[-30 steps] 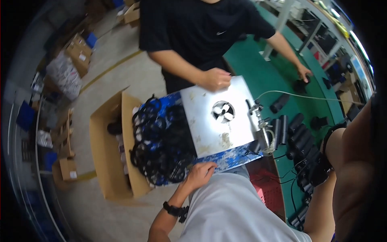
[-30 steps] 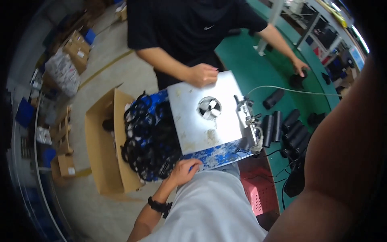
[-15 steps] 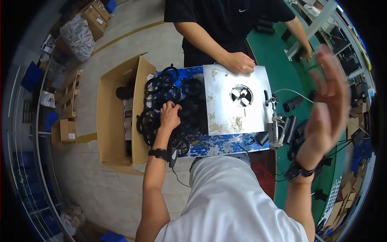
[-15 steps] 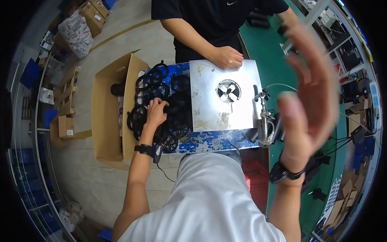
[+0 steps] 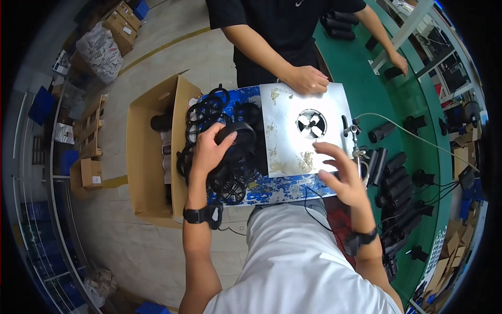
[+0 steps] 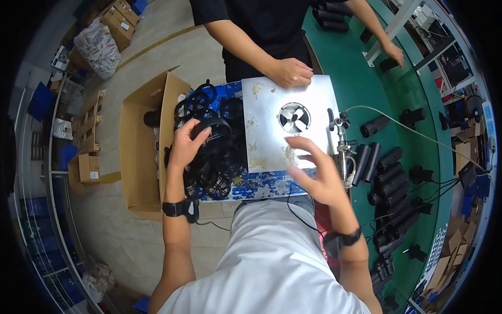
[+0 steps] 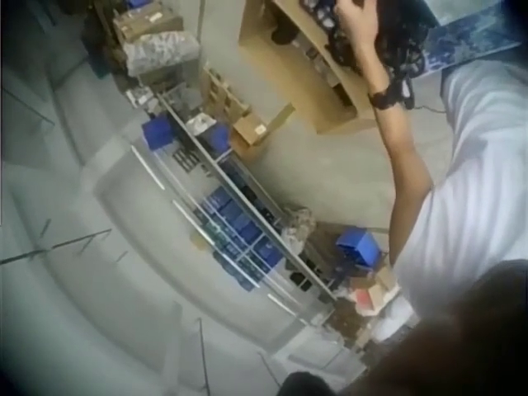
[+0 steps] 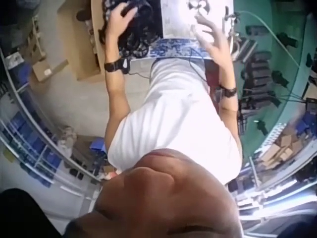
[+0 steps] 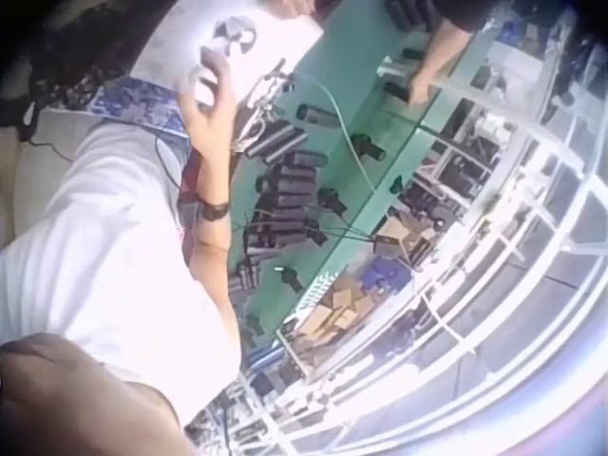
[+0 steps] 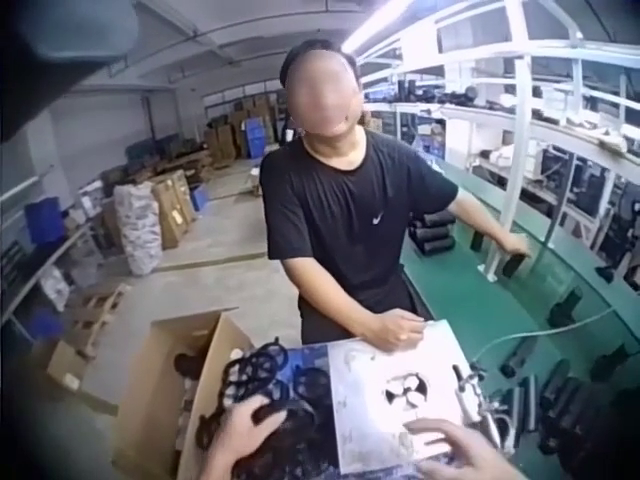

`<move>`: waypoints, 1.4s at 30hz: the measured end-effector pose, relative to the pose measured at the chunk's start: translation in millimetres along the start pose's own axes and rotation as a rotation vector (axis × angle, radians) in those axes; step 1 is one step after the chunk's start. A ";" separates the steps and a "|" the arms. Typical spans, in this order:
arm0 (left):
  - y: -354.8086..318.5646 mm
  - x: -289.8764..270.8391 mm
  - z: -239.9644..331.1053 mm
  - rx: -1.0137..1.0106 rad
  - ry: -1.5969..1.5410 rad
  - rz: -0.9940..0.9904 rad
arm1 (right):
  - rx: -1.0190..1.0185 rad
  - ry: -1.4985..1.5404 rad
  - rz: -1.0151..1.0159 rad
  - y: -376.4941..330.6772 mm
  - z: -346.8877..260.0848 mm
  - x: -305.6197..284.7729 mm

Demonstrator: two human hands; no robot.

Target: The person picks up a fan guard from a box, places it onto a metal plate, and presses a black component onto it before setting the assembly aside.

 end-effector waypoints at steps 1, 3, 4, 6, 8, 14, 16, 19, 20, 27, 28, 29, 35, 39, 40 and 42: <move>2.6 8.7 13.4 -0.022 -0.340 -0.039 | -0.019 -0.006 0.011 14.3 7.3 6.4; 3.8 25.2 52.8 -0.056 -0.758 -0.091 | -0.029 0.140 -0.003 43.7 25.6 19.9; 4.8 33.8 64.9 -0.065 -0.849 -0.119 | -0.022 0.290 -0.031 55.0 30.5 26.9; 9.0 51.2 81.7 -0.050 -0.920 -0.132 | 0.016 0.485 -0.182 72.8 34.2 39.6; 16.2 63.4 78.2 -0.086 -0.937 -0.184 | 0.044 0.491 -0.126 71.3 29.4 39.9; 18.2 96.6 81.1 -0.018 -1.139 -0.166 | 0.050 0.745 0.287 61.1 47.1 12.7; 21.5 107.1 80.9 -0.007 -1.115 -0.200 | 0.065 0.718 0.318 55.9 52.1 6.2; 24.7 117.0 80.3 0.014 -0.875 -0.112 | 0.007 0.545 0.404 50.4 48.7 7.7; 25.1 118.0 87.1 0.016 -0.878 -0.117 | -0.067 0.398 0.470 48.5 44.1 8.3; 33.9 114.3 99.1 0.038 -1.226 -0.131 | -0.349 -0.761 0.226 38.1 -12.0 28.9; 31.5 109.5 98.3 0.036 -1.415 -0.154 | -0.356 -0.800 0.184 34.5 -15.2 28.3; 30.8 108.0 98.8 0.059 -1.407 -0.194 | -0.376 -0.673 0.259 30.6 -13.5 18.7; 29.5 109.0 103.9 0.166 -1.178 -0.168 | -0.006 0.227 0.270 51.4 19.0 -7.7; 37.0 113.5 89.0 0.059 -1.054 0.004 | -0.024 0.428 0.120 63.5 34.4 2.9; 37.9 113.9 86.3 0.037 -1.054 0.006 | -0.026 0.430 0.122 62.5 35.5 2.0; 39.9 115.2 87.8 0.058 -1.009 -0.034 | 0.005 0.380 0.141 56.7 39.7 5.4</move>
Point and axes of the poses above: each hand's wrist, its own y-axis towards the middle knuckle, its own x-axis out of the palm, z = x × y, the point moved 2 cm from there along y, towards the middle knuckle, and after that the axes turned 11 degrees about -z, right-handed, at the moved point
